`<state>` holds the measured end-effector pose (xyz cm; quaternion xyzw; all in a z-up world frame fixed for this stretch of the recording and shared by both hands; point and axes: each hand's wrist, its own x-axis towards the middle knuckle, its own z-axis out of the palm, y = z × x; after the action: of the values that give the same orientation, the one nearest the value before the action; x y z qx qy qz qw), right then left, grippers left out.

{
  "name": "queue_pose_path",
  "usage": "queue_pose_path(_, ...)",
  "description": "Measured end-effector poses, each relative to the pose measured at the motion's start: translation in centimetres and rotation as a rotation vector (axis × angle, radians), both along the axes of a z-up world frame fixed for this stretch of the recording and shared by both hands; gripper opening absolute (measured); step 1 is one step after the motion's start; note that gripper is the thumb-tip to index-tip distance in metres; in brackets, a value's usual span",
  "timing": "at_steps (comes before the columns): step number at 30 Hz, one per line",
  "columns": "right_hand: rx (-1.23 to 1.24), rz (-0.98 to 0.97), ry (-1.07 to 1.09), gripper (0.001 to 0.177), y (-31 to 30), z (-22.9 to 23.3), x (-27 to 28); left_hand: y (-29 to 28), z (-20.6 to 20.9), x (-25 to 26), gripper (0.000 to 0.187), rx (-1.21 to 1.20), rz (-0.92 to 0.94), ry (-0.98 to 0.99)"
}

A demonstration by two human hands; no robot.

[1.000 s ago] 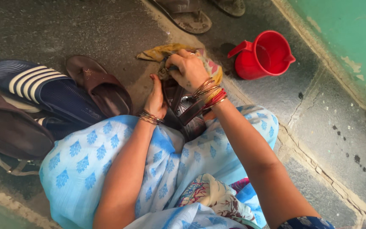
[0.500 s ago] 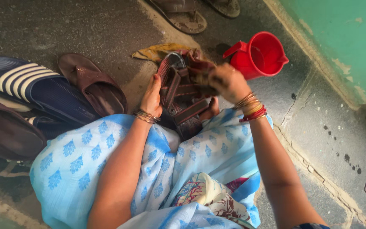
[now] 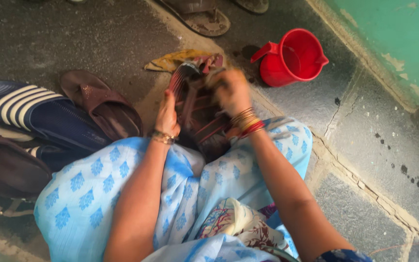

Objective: The person cleans footwear using a cloth while sitting on the floor, wiping the straps and soles of different sandals and slides.

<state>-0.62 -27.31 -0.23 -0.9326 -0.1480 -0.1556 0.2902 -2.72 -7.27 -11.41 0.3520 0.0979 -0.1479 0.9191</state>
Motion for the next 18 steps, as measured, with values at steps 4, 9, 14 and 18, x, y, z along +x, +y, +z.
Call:
queue_pose_path(4, 0.221, -0.020, 0.168, 0.020, -3.6, 2.1, 1.8, 0.8, -1.1, -0.5, 0.087, 0.068, 0.059, 0.127)
queue_pose_path(9, -0.084, 0.323, 0.178, 0.023, 0.0, 3.0, -1.8, 0.7, -1.1, -0.3, 0.090, 0.135, 0.053, 0.161)
queue_pose_path(14, -0.357, 0.407, 0.297, 0.009, 2.1, 3.3, -2.1, 0.8, -0.1, -0.7, 0.089, 0.081, 0.073, 0.065)
queue_pose_path(18, -0.286, 0.115, 0.047, 0.015, 4.4, 2.0, -1.1, 0.5, 0.2, -0.8, 0.085, 0.164, 0.089, -0.030)
